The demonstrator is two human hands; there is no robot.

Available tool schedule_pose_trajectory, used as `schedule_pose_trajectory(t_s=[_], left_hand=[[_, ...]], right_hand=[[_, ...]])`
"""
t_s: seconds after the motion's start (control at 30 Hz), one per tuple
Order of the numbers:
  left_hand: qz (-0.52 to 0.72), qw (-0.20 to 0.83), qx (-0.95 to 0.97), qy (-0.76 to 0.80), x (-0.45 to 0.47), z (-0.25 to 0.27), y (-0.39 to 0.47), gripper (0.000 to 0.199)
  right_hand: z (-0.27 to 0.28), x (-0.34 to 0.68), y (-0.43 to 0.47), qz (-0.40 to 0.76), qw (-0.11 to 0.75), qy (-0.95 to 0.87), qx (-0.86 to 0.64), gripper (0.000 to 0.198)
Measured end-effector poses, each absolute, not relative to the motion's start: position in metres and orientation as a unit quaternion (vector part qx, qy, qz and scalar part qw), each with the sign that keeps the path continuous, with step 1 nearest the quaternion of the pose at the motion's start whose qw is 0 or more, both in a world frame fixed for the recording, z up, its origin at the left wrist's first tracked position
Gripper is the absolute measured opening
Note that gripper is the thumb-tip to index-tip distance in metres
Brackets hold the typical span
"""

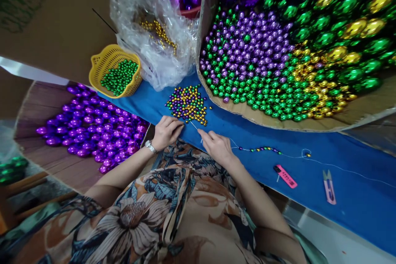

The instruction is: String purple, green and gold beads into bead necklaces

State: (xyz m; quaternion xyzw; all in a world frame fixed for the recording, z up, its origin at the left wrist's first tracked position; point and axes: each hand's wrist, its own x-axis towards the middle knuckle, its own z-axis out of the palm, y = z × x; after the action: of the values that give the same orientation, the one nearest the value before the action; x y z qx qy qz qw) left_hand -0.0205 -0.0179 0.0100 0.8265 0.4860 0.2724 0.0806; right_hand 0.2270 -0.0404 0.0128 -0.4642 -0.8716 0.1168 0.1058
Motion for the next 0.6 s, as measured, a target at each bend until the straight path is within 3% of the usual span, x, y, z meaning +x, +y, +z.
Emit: schedule_pose_trajectory(t_s=[0.6], left_hand=[[0.247, 0.101, 0.820, 0.506, -0.011, 0.003, -0.020, 0.022]], right_hand=[[0.011, 0.212, -0.040, 0.109, 0.060, -0.876, -0.466, 0.038]])
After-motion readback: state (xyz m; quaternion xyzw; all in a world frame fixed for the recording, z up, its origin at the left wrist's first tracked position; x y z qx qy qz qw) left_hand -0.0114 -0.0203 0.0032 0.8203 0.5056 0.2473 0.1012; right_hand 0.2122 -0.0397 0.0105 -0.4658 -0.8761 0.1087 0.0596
